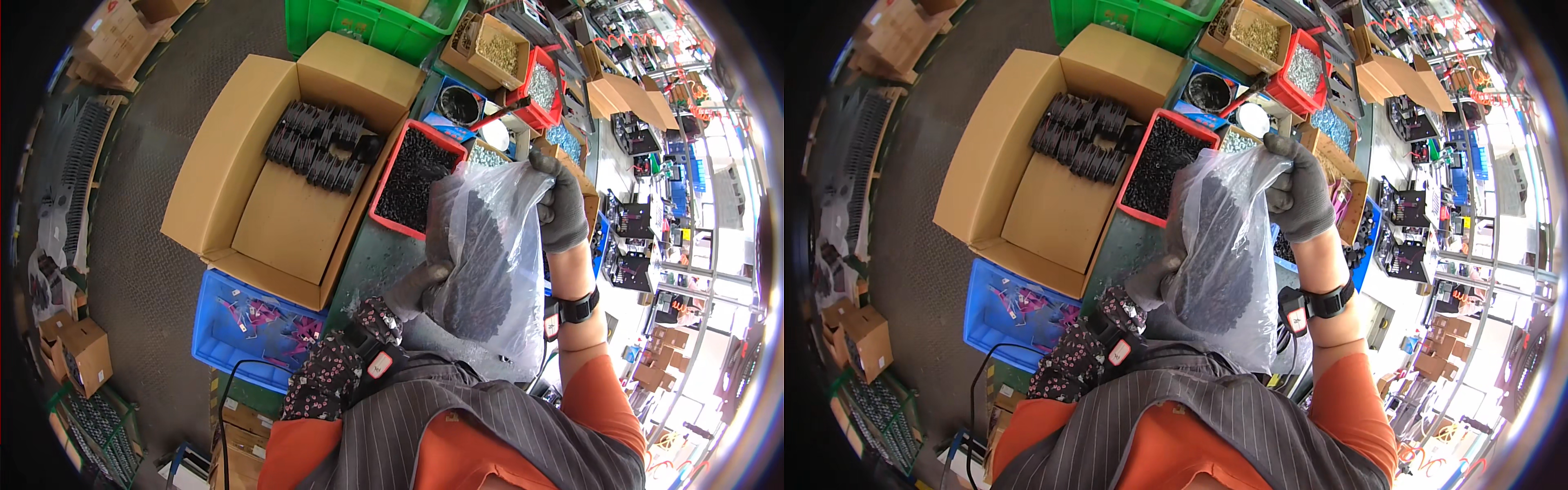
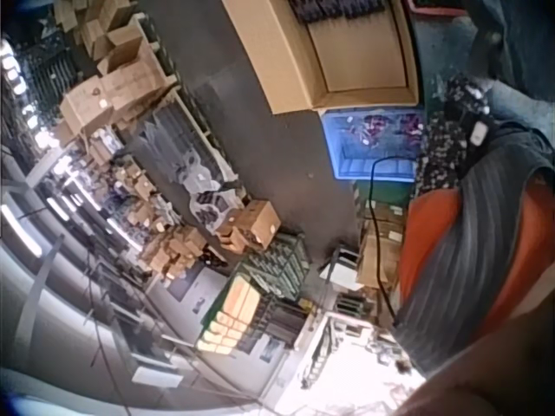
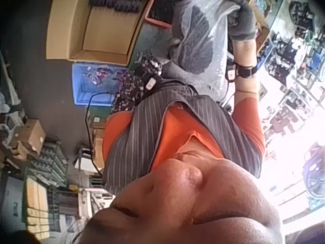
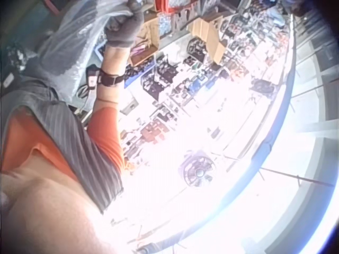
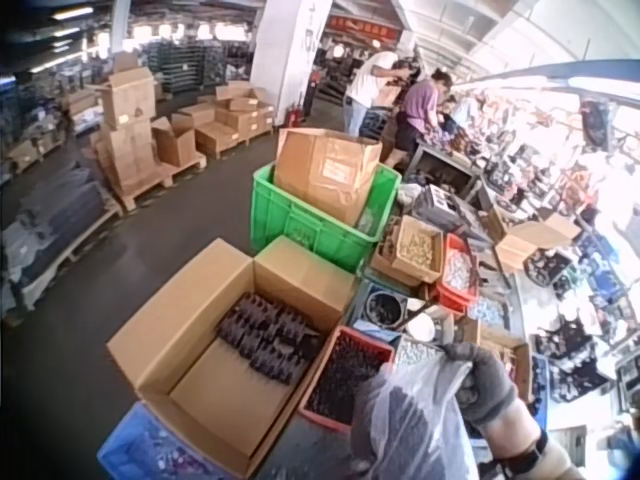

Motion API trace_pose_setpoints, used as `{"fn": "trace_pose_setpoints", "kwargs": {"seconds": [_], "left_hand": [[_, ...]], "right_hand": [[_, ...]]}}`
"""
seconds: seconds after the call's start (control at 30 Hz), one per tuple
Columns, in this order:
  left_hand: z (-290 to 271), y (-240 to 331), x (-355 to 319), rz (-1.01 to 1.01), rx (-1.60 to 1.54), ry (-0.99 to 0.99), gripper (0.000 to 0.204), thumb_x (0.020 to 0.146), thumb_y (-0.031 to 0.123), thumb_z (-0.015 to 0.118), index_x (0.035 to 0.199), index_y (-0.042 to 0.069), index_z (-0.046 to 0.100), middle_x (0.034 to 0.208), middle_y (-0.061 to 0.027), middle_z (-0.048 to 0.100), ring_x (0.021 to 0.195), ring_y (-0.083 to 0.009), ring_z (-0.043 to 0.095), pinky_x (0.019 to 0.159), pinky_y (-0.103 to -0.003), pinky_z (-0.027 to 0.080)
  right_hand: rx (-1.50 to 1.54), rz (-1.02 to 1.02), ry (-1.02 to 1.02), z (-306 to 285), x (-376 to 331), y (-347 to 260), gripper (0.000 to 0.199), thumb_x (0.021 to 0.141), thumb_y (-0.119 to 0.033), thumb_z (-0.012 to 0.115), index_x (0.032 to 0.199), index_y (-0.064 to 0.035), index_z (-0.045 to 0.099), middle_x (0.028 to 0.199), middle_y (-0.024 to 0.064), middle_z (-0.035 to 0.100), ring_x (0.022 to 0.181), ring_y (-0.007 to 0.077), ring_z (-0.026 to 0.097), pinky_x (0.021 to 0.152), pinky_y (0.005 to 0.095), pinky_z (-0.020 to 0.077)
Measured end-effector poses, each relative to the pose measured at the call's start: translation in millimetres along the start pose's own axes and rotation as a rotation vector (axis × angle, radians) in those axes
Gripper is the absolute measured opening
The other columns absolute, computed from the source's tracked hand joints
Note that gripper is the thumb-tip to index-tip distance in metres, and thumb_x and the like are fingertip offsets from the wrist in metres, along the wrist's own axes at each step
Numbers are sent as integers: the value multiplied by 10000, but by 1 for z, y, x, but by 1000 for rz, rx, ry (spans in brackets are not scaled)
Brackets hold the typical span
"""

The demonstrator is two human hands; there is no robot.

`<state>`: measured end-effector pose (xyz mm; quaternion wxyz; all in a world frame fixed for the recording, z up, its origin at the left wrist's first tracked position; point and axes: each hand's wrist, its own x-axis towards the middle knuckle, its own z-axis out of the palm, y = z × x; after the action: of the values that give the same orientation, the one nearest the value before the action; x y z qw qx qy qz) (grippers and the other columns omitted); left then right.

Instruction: Assemble and fasten metal enclosures for power supplies or inverters using an electric screwdriver.

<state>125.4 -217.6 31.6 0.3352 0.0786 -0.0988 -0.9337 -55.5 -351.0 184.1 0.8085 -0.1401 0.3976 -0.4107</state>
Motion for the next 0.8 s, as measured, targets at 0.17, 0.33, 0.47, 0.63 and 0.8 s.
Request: {"fn": "trace_pose_setpoints", "kwargs": {"seconds": [0.17,0.33,0.47,0.63,0.8], "left_hand": [[9,10,10,3,35,40,502,908,300,474,1319,20,404,1270,-120,509,1155,-204,514,1006,-354,399],[-3,12,17,-54,36,-25,528,904,318,477,1335,26,387,1291,-121,496,1174,-212,500,1018,-358,389],[3,14,23,-32,6,-14,587,882,365,524,1342,30,380,1303,-121,490,1181,-214,495,1019,-364,388],[11,22,27,-2,-73,-106,629,856,382,571,1347,40,378,1312,-125,485,1181,-221,499,1021,-368,387],[12,26,31,-10,-93,-98,656,847,408,598,1347,42,380,1299,-126,497,1172,-228,506,1020,-377,394]], "right_hand": [[-15,-22,-51,-9,4,-7,240,903,-158,473,664,-136,460,439,-78,316,286,38,191,263,191,140],[-75,-107,74,-3,4,-11,248,884,-165,525,643,-139,471,436,-75,325,287,36,240,266,193,153],[-106,-142,83,-9,3,-14,231,876,-157,542,653,-142,483,440,-78,352,287,31,247,265,187,168],[-97,-133,110,-10,3,-18,219,875,-151,541,662,-143,493,441,-82,363,289,27,249,266,177,177],[-78,-129,20,-17,6,-21,212,874,-147,536,666,-144,496,439,-85,360,291,25,245,266,175,179]]}}
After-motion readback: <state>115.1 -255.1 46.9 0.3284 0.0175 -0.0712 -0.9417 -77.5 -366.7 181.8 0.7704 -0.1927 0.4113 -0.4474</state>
